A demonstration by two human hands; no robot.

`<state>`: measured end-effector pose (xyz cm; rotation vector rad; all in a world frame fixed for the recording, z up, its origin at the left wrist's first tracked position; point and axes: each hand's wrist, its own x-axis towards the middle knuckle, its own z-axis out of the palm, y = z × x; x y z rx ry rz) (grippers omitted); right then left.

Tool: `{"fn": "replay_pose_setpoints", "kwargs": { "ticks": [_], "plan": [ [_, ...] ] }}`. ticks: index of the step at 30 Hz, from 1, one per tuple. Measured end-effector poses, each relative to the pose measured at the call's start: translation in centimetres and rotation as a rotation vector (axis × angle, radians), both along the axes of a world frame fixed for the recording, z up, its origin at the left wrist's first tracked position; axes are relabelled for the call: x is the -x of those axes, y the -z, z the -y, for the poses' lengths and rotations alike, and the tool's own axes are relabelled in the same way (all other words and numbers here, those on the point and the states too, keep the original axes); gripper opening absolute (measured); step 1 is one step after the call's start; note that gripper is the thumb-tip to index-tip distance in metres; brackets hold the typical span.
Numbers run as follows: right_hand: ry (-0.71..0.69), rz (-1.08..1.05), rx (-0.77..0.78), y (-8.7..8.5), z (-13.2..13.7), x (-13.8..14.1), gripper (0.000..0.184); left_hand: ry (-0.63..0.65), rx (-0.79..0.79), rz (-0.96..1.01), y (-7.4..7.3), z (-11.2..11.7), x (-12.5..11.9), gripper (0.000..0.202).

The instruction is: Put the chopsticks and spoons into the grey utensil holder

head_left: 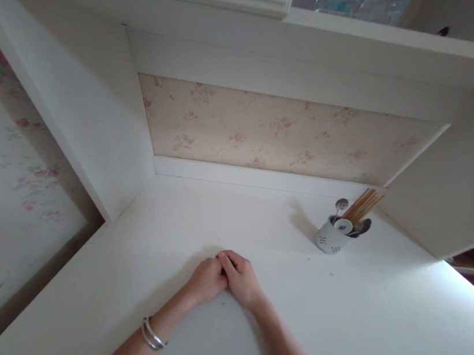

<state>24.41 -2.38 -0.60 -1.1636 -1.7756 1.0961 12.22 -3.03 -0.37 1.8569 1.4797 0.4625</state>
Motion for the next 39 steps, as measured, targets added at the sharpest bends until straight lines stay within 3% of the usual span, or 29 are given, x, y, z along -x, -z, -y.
{"fn": "replay_pose_setpoints", "kwargs": {
  "ticks": [13,17,20,24,26,28,31,34,39],
  "plan": [
    [0.005,0.010,-0.010,-0.1,0.1,0.1,0.040,-0.011,0.008,0.023,-0.1,0.1,0.0,0.035],
    [0.037,-0.016,-0.079,0.1,-0.1,-0.2,0.035,0.000,-0.035,0.089,0.0,0.1,0.1,0.030],
    [0.279,-0.048,-0.197,0.0,-1.1,-2.0,0.029,0.021,-0.076,0.098,0.0,0.2,0.1,0.029],
    [0.921,-0.177,-0.341,-0.4,-3.2,-7.2,0.030,0.019,-0.084,0.082,0.1,0.2,0.1,0.037],
    [1.215,-0.203,-0.412,-0.2,-4.3,-10.5,0.039,0.022,-0.087,0.082,0.2,0.2,0.1,0.036],
    [1.405,-0.195,-0.430,0.3,-5.3,-13.6,0.058,0.018,-0.092,0.084,0.3,0.2,0.1,0.036],
    [1.524,-0.122,-0.362,1.6,-6.5,-17.5,0.086,0.007,-0.079,0.096,0.3,0.1,0.1,0.036],
    [1.517,-0.102,-0.267,2.7,-7.7,-19.8,0.108,0.004,-0.068,0.114,0.2,0.2,0.0,0.036],
    [1.331,-0.061,-0.239,3.3,-9.1,-21.6,0.110,-0.004,-0.053,0.149,0.0,0.3,-0.1,0.035]
  ]
}}
